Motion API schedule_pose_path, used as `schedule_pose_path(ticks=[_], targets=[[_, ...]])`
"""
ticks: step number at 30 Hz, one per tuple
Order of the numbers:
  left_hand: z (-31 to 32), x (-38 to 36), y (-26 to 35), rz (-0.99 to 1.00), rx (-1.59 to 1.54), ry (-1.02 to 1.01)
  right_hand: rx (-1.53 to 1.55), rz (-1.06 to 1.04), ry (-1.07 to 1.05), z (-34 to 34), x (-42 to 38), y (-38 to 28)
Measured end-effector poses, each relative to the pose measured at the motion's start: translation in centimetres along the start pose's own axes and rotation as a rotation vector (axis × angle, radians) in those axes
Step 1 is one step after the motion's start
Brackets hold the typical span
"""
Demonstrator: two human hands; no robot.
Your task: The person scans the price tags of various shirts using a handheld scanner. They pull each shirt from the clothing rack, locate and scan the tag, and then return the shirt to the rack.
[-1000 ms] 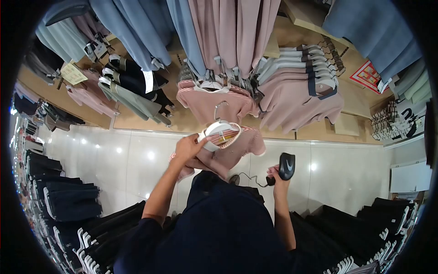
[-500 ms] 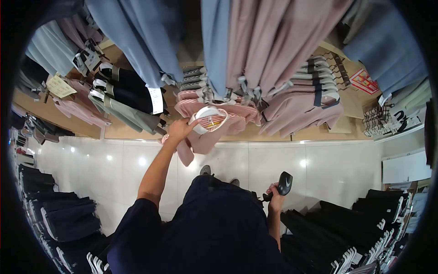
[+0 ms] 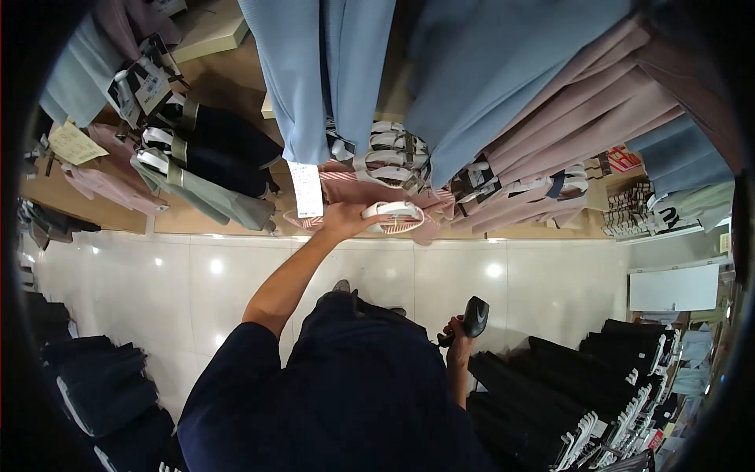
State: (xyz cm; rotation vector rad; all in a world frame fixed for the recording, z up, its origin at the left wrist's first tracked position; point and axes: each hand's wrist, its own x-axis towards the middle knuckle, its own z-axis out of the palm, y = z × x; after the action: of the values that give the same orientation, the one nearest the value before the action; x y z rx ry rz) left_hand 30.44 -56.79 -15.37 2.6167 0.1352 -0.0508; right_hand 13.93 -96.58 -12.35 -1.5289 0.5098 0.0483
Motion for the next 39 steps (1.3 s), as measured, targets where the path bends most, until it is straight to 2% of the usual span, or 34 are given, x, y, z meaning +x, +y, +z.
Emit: schedule_pose_path(ticks=[1, 2, 5, 6, 7, 9, 10, 13, 14, 17, 20, 22, 25, 28, 33, 36, 39], targets=[[-0.7, -0.4, 0.0, -0.016, -0.027, 0.038, -0.003, 0.015, 0.007, 0.1, -0.2, 0.2], [-0.9, -0.5, -0.4, -0.03, -0.118, 0.177, -0.006, 0.029, 0.013, 0.5, -0.4, 0.2], [-4.3, 1.3, -1.2, -0.002, -0.101, 0.227, -0.018, 0.062, 0.011, 1.0, -0.3, 0.5], [-3.6, 2.6, -3.0, 0.125, -0.132, 0.321, -0.022, 0.073, 0.007, 1.2, -0.2, 0.5], [-2.3, 3.2, -4.0, 0.16, -0.118, 0.394, -0.033, 0.059, 0.007, 1.4, -0.2, 0.3], [-4.2, 3.2, -2.8, 0.23, -0.087, 0.543, -0.052, 0.033, 0.008, 2.2, 0.0, -0.3], [-2.3, 4.0, -4.0, 0.239, -0.107, 0.528, -0.052, 0.026, 0.003, 2.5, 0.2, -0.5], [-1.7, 4.1, -3.7, 0.261, -0.05, 0.371, -0.042, 0.021, -0.005, 2.8, 0.8, -0.6], [-1.4, 4.0, -3.5, 0.184, -0.084, 0.282, -0.036, 0.034, -0.006, 2.9, 0.9, -0.5], [-0.9, 4.3, -3.6, 0.158, -0.099, 0.244, -0.045, 0.037, 0.004, 3.3, 0.8, -0.6], [-3.1, 4.9, -2.6, 0.102, -0.034, -0.039, -0.066, 0.061, -0.003, 3.1, 0.9, -0.3], [3.4, 8.5, -8.1, 0.333, -0.049, -0.136, -0.06, 0.064, -0.012, 3.3, 1.0, -0.3], [4.7, 8.9, -10.8, 0.634, 0.099, -0.15, -0.062, 0.086, -0.019, 3.3, 1.0, -0.7], [6.2, 9.4, -11.2, 0.476, 0.049, -0.259, -0.099, 0.085, -0.031, 3.3, 1.1, -0.9], [-6.9, 4.8, 0.5, -0.061, -0.206, -0.489, -0.095, 0.15, -0.029, 2.5, 1.4, -0.2], [4.0, 6.1, -5.2, 0.176, -0.393, -0.152, -0.136, 0.164, -0.029, 2.8, 1.2, -0.9], [1.8, 6.6, -4.2, 0.126, -0.445, -0.192, -0.115, 0.163, -0.028, 3.0, 0.8, -1.5]])
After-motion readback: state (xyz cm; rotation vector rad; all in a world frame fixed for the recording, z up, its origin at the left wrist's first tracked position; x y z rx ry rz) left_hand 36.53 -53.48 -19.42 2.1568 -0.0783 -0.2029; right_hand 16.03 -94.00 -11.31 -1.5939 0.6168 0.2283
